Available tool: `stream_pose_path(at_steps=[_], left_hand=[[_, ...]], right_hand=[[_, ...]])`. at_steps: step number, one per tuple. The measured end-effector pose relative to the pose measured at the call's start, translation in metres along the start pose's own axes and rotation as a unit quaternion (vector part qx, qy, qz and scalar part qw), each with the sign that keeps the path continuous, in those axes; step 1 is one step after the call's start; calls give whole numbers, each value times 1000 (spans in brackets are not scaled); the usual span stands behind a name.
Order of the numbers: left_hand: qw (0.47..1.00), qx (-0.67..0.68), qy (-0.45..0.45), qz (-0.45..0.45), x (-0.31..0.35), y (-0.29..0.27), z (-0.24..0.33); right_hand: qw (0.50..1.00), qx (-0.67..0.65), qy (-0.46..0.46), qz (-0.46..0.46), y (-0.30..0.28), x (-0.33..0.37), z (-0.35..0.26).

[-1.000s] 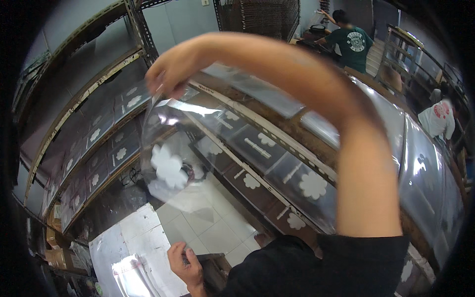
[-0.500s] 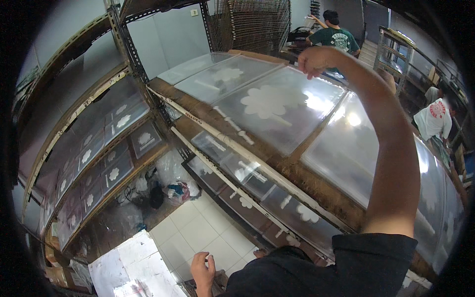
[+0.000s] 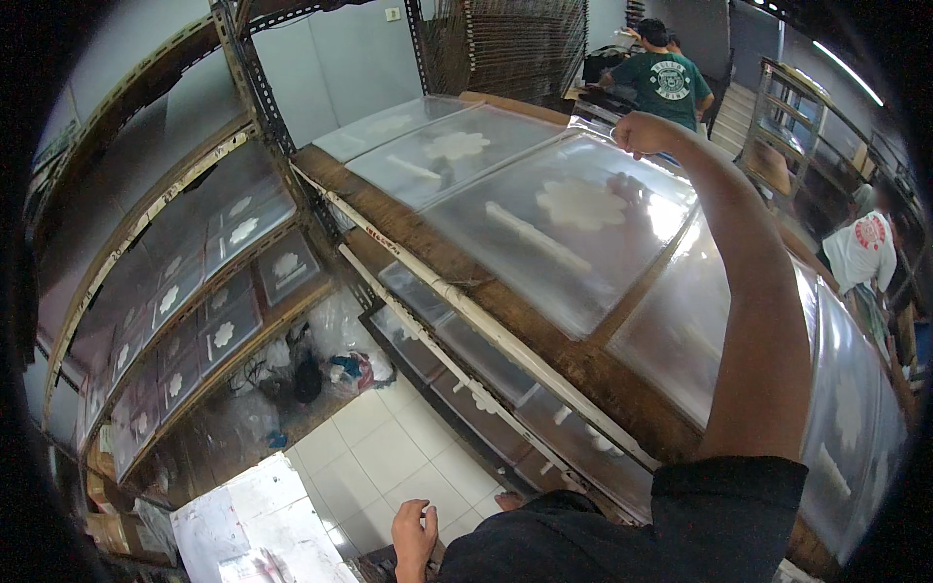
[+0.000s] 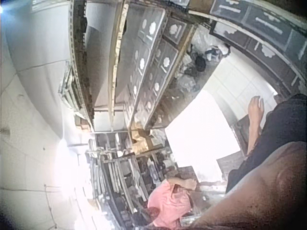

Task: The person repeatedly picks up white flower-shaped cutouts from a table and places them onto clear plastic sheets on a nearby rack. The person handles the cutouts one at a time and arranges them on the plastic sheets.

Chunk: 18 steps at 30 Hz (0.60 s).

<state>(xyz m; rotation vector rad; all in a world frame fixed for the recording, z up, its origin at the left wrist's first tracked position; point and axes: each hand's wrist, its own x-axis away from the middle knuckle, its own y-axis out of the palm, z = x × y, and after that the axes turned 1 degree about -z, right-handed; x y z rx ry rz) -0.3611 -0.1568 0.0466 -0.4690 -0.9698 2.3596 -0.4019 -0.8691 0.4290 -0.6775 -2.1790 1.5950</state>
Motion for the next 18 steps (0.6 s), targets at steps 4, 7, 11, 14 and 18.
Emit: stream_pose_path(at_steps=[4, 7, 11, 14, 18], left_hand=[[1000, -7, -16, -4, 3, 1, -6], [1000, -4, -16, -15, 0, 2, -8], [1000, 1, -12, -9, -3, 3, -8], [1000, 5, -3, -9, -5, 3, -6], [1000, 7, -6, -14, -3, 5, -9]], right_hand=[[1000, -20, 12, 9, 5, 1, -3], [1000, -19, 22, -3, 2, 0, 4], [1000, -17, 21, -2, 5, -5, 9], [1000, -15, 0, -2, 5, -11, 21], [996, 53, -58, 34, 11, -16, 28]])
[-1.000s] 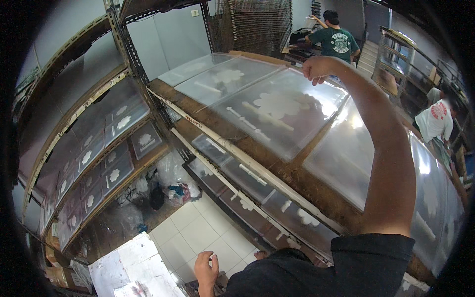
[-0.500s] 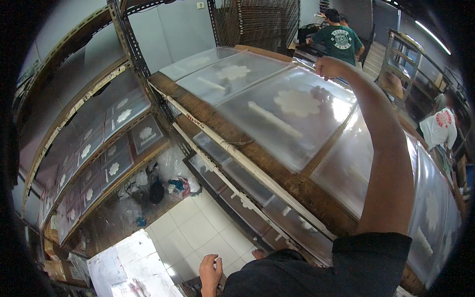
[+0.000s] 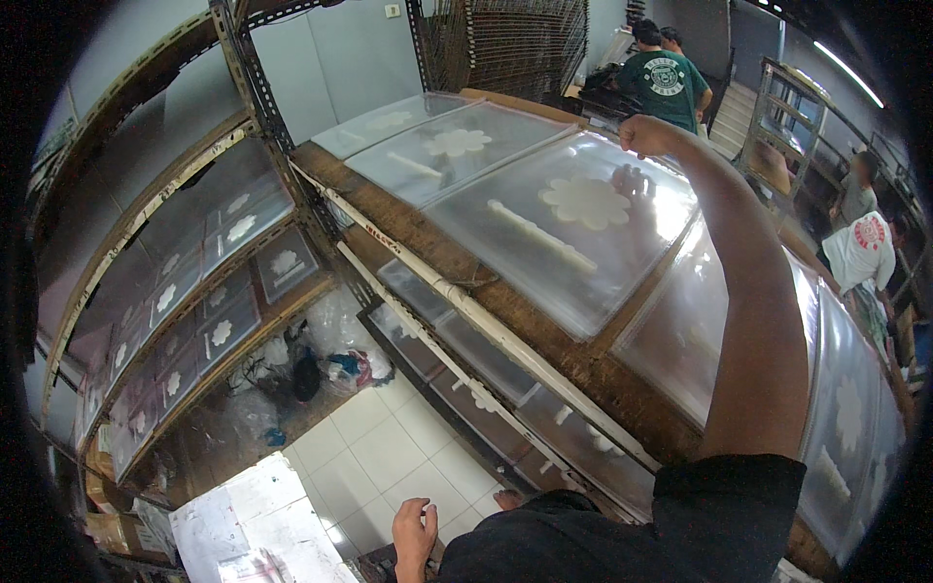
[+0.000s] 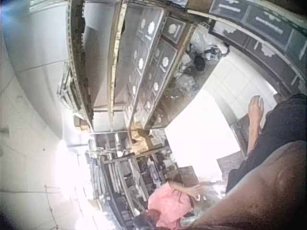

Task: The person repeatedly picks up white flower-shaped cutouts from a table and places them onto clear plastic sheets on a nearby rack. The person handles the cutouts one at a time and arranges them on the plastic sheets.

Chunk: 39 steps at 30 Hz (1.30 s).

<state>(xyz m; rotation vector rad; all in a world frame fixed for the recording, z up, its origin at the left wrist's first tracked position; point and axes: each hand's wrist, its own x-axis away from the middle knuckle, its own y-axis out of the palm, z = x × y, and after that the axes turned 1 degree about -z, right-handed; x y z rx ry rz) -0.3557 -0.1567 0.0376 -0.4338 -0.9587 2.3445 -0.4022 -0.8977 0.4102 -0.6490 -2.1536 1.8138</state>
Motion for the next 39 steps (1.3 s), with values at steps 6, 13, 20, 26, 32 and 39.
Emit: stream_pose_path(at_steps=[6, 13, 20, 26, 32, 39], left_hand=[[1000, -9, 5, -1, 3, 1, -2], [1000, 4, 20, 6, 10, 4, -4], [999, -7, 32, 6, 26, 2, -1], [998, -25, 40, 52, 51, -5, 2], [993, -38, 6, 115, 98, -21, -3], [977, -87, -60, 186, 173, -39, -11]], right_hand=[[976, 184, -67, 98, -5, 6, -6], [980, 191, -37, 28, -20, 21, -41], [975, 170, -132, 55, -50, 41, -153], [918, 130, -367, 73, -47, 51, -314], [855, 82, -511, -6, 3, 105, -518], [789, 121, -601, -45, 126, 173, -667]])
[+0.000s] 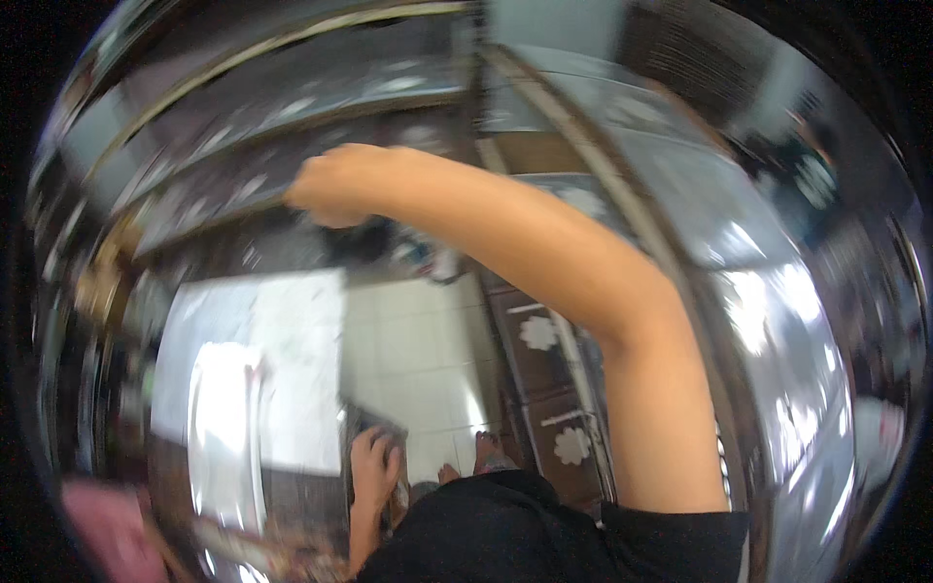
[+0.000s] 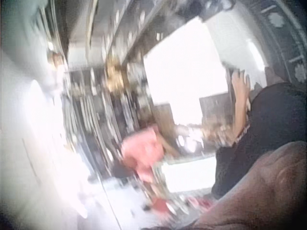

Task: The person repeatedly picks up white flower-shaped cutouts from a table and places them onto clear plastic sheets on a nearby rack. The person handles the cutouts one at a time and arranges them on the plastic sheets.

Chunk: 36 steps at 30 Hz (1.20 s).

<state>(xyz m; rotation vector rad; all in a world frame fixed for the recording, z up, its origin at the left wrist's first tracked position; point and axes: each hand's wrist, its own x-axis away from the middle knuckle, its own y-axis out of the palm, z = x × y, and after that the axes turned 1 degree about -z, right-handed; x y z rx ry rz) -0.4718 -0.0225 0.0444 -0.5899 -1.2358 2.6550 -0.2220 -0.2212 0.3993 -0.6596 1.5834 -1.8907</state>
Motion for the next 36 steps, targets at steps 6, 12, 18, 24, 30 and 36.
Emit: stream_pose_path(at_steps=[6, 12, 18, 24, 30, 36], left_hand=[[981, -73, -173, 55, 82, -37, -16], [935, -177, -285, 117, 148, -34, -31], [927, -198, -295, 121, 149, -28, -35], [927, -212, -281, 129, 153, -27, -36], [932, -217, -254, 143, 150, -25, -36], [935, -230, -227, 144, 151, -21, -41]], right_hand=[[746, -649, -66, 130, 186, -33, -92], [507, -801, 304, 92, 473, 92, -181], [842, -459, 151, -240, 599, 316, -220], [786, -494, 217, -301, 607, 324, -226], [725, -579, 333, -169, 579, 261, -227], [709, -590, 352, -157, 519, 266, -266]])
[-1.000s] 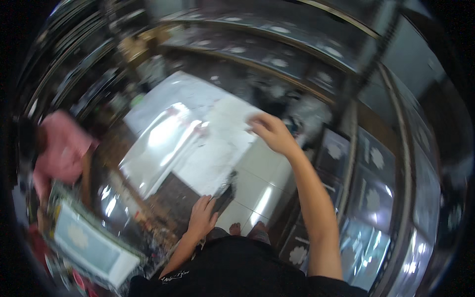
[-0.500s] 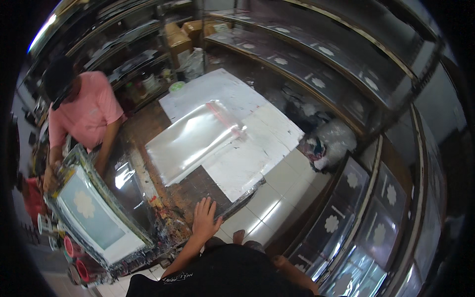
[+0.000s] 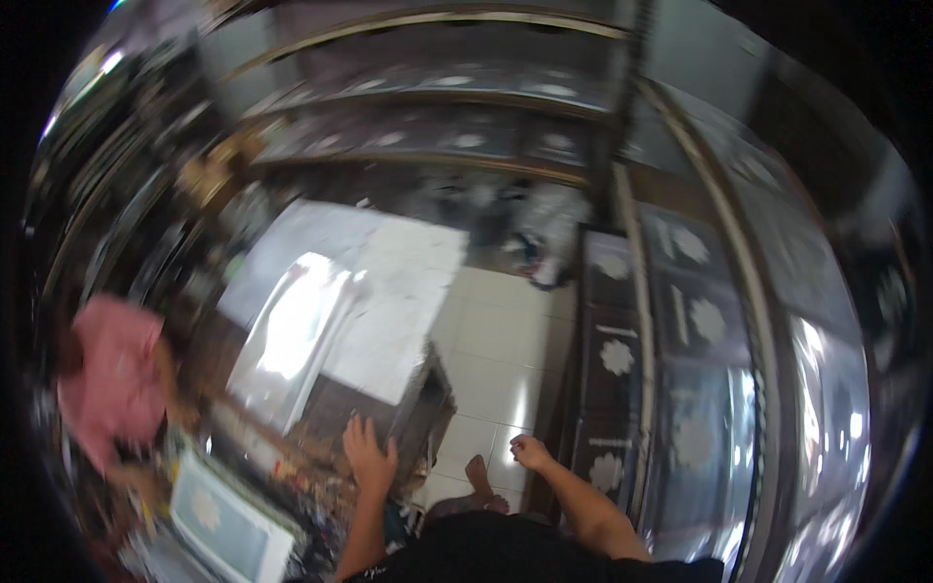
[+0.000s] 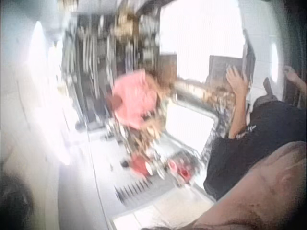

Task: The person repeatedly picks up white flower-shaped cutouts from a table and places them onto clear plastic sheets on a nearby rack. The person handles the cutouts one at a time and arranges them on the plastic sheets.

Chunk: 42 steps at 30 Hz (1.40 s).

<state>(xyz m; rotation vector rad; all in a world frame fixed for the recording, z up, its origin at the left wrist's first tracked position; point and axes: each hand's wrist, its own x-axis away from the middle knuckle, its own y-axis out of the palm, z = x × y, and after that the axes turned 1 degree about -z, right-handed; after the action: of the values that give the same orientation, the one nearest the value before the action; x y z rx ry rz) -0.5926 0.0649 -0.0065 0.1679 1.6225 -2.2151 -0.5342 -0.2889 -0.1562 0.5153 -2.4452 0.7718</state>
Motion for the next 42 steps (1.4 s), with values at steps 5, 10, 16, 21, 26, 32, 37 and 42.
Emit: stream_pose_path(at_steps=[5, 10, 16, 21, 26, 32, 37, 42], left_hand=[[999, -46, 12, -2, 10, 16, -18], [997, -69, -4, -31, 10, 27, -10], [995, -79, -18, -61, 6, 19, -16], [996, -69, -26, -58, 10, 22, -19], [997, -52, -18, -48, 9, 21, -12], [1000, -23, 14, -5, 12, 11, -19], [1000, 9, 16, -2, 3, 3, -4], [999, -27, -9, -29, 3, -3, 1]], right_hand=[[995, -57, 81, 1, 43, 61, 64], [987, -82, 134, -28, 76, 110, 123], [982, -125, 138, 29, 75, 122, 119], [981, -136, 128, 54, 56, 108, 110], [980, -137, 135, 43, 51, 96, 108], [995, 9, 96, -12, 40, 75, 77], [995, 3, 94, -26, 22, 54, 79], [989, -34, 136, -45, -3, 22, 64]])
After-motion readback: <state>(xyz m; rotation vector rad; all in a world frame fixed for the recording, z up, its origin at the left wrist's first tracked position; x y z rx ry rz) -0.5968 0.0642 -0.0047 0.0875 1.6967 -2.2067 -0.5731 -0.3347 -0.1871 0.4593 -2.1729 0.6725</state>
